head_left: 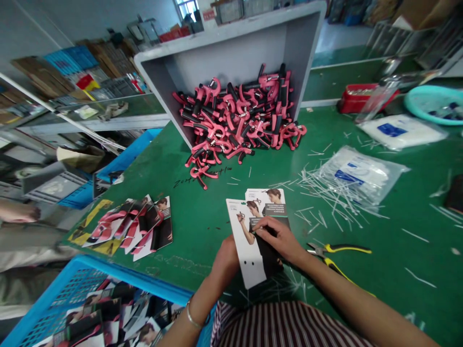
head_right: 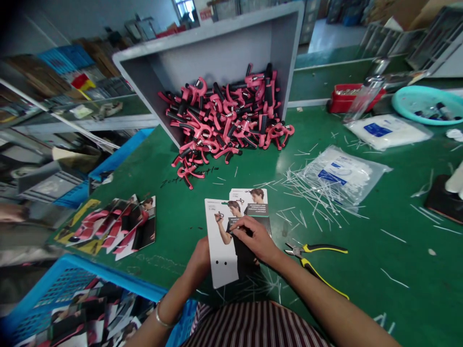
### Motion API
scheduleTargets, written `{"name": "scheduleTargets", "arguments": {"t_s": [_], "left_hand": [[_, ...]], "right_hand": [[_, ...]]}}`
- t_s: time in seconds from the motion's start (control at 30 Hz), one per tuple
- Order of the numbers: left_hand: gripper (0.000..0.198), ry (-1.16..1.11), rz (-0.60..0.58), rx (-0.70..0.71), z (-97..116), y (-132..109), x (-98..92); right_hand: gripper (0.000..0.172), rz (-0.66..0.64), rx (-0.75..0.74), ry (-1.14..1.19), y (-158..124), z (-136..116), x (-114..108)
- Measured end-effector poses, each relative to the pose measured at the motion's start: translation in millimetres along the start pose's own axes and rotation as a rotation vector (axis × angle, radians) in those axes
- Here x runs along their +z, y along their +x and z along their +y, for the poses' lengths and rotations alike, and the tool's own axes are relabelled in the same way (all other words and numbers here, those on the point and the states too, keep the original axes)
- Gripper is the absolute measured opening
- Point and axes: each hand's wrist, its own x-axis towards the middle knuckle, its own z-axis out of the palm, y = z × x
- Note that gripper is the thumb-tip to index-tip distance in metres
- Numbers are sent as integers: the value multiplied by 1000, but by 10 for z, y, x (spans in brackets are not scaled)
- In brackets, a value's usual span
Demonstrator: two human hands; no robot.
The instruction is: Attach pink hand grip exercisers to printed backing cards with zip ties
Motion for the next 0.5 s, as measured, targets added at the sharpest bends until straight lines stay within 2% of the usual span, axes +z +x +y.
{"name": "scheduleTargets", "arguments": {"t_s": [0.13, 0.2, 0.27, 0.37, 0.43, 0.5], "left_hand": [[19, 17, 0, 60, -39, -48, 35], [17, 19, 37, 40, -45, -49, 45], [14, 11, 142, -57, -37, -42, 42], [23, -15, 289, -247, -5, -52, 12], [27, -79, 289, -293, 28, -90, -31], [28, -198, 245, -280, 66, -151, -95]], "right_hand": [[16, -16, -18, -19, 1, -2, 3], [17, -37, -62, -21, -7, -8, 6], [21, -75, -111, -31, -23, -19, 14], [22, -148, -153, -96, -67, -54, 45], [21, -171, -163, -169, -102, -94, 76], [18, -160, -170, -259, -129, -138, 107]]}}
